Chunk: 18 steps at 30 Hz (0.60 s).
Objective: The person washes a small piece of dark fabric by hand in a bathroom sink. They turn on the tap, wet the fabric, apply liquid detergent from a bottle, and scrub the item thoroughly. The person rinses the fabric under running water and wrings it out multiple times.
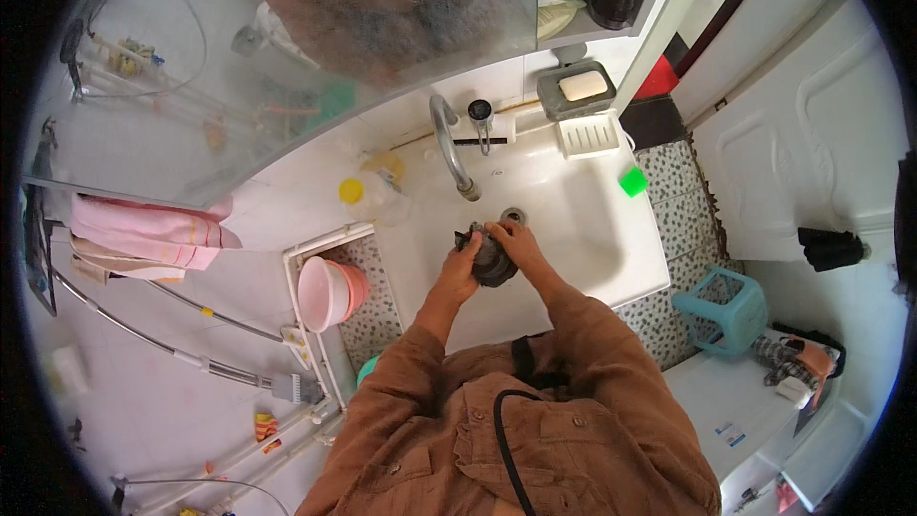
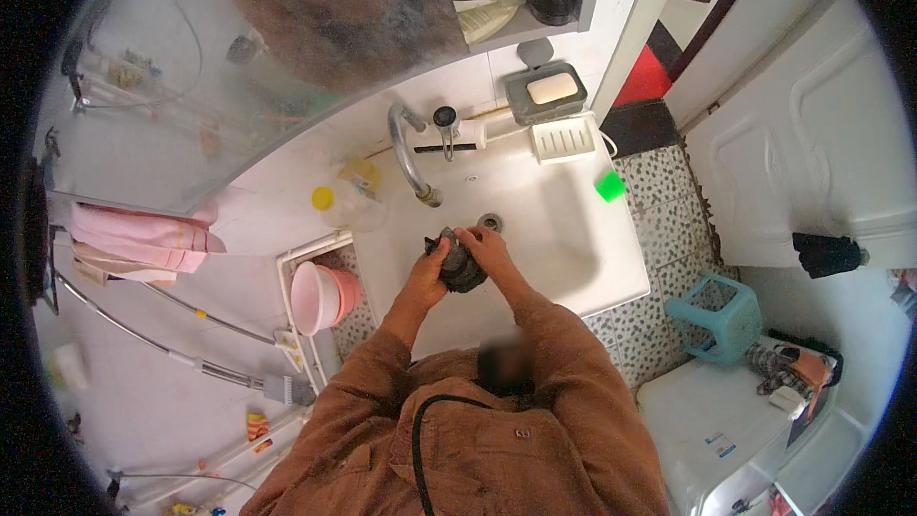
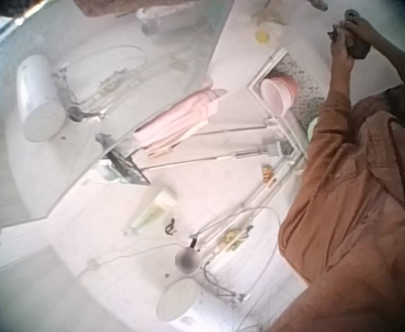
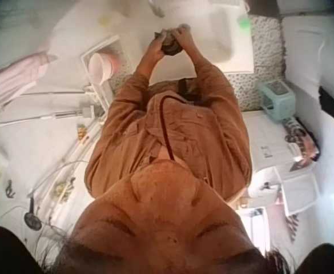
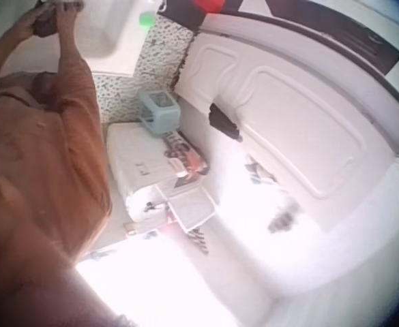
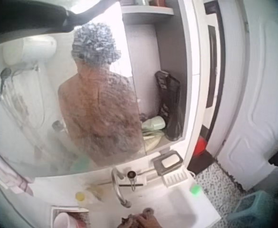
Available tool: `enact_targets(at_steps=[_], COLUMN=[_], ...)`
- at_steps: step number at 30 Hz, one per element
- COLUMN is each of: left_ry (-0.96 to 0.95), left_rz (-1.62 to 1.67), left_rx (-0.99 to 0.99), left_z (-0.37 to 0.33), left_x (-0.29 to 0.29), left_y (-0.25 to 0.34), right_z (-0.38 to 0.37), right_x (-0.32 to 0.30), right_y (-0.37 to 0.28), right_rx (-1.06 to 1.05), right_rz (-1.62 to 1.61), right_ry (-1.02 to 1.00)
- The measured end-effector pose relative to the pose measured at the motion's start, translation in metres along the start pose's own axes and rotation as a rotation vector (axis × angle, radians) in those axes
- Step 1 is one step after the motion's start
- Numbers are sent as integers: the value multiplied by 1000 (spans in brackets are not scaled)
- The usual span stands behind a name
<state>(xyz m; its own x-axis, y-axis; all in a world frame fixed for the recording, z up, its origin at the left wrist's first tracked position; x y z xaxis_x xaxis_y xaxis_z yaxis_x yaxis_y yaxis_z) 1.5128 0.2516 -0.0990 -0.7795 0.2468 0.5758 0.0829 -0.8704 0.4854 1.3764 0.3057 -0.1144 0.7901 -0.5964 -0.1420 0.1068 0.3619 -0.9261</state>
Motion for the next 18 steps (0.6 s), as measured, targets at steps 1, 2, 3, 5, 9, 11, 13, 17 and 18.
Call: enact_targets(at_steps=[1,2,3,5,9,11,13,17,18], left_ry=[-12,-19,-24,57,83,-22,-211,-636,-410], left_rz=[14,26,35,30,217,305,391,375,345], left_rx=[28,56,82,-43,-307,-240,-182,-289,-256], left_z=[0,3,6,11,11,-3,-25,-17,-21], left_x=[2,0,-2,-6,-2,-2,-21,-18,-14], left_y=[3,6,11,11,-8,-9,-17,-24,-26], right_z=[3,10,10,7,-2,16,67,50,41], right_x=[-5,-5,-13,-25,-17,13,40,40,38], right_y=[12,18,9,-10,-36,-37,-96,-76,-68], right_rx=[182,367,295,150,-149,-205,-670,-452,-395], right_rz=[-124,-250,-229,-189,-111,23,398,482,504], right_ry=[-107,-217,-227,-242,-74,-114,-56,-96,-101])
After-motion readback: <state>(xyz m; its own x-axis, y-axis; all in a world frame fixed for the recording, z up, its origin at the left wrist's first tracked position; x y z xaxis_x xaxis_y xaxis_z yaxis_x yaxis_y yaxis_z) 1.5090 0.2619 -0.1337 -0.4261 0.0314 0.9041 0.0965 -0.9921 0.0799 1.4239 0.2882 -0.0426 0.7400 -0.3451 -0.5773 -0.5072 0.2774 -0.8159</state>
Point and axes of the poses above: each hand's wrist, its own z-axis away from the middle knuckle, its own x-axis out of the palm, y = z × x, the point moved 6 cm from there along -z, towards the middle knuckle, and after that the axes turned 2 degrees about z, right-handed, at the moved point
